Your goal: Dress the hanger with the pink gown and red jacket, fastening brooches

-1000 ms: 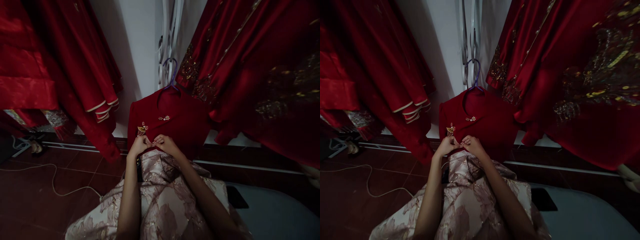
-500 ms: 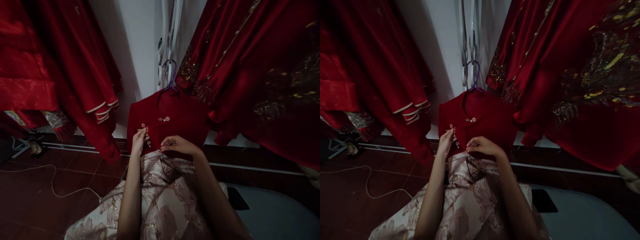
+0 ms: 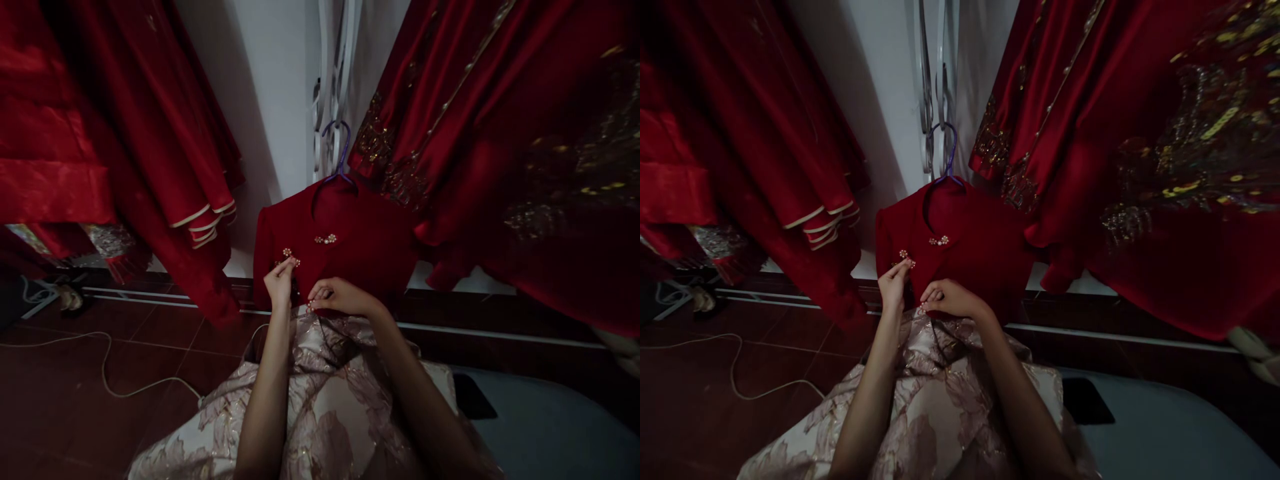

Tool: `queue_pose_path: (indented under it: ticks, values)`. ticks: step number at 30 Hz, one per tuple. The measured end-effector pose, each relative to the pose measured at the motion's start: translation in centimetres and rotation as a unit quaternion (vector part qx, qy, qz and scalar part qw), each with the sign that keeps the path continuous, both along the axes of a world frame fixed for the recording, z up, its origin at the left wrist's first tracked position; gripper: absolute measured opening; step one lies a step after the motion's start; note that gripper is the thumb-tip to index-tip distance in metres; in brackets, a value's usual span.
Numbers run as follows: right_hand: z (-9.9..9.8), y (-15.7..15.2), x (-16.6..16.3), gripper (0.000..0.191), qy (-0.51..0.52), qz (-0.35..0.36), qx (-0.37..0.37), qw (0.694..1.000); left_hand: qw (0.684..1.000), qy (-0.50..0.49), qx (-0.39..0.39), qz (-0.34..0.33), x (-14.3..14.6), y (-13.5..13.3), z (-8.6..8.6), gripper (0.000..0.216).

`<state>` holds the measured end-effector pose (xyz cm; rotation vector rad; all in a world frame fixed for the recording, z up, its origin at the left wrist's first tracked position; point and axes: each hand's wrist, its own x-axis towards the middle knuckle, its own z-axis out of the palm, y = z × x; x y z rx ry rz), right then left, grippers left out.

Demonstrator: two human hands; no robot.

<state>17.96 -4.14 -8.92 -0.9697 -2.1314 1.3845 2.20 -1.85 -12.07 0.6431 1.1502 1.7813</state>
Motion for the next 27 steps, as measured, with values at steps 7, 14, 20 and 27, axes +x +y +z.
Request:
queue_pose_path:
  ticks: [7, 14, 20, 27]
  values:
    - [0.0, -0.1, 0.0, 0.028, -0.004, 0.011, 0.018, 1.000, 0.995, 0.062, 0.023, 0.074, 0.2, 0.0, 0.2, 0.018]
    - [0.6, -0.2, 0.6, 0.032, -0.012, 0.013, 0.004, 1.000, 0.989, 0.111, 0.037, 0.091, 0.2, 0.0, 0.1, 0.025]
    - [2.7, -0.7, 3.0, 0.040, -0.030, 0.027, -0.048, 0.998, 0.868, 0.462, 0.167, 0.074, 0.8, -0.5, 4.1, 0.020]
    - [4.3, -1.6, 5.5, 0.039, -0.053, 0.016, -0.053, 0.997, 0.594, 0.771, 0.228, -0.002, 1.8, 1.0, 9.5, 0.025]
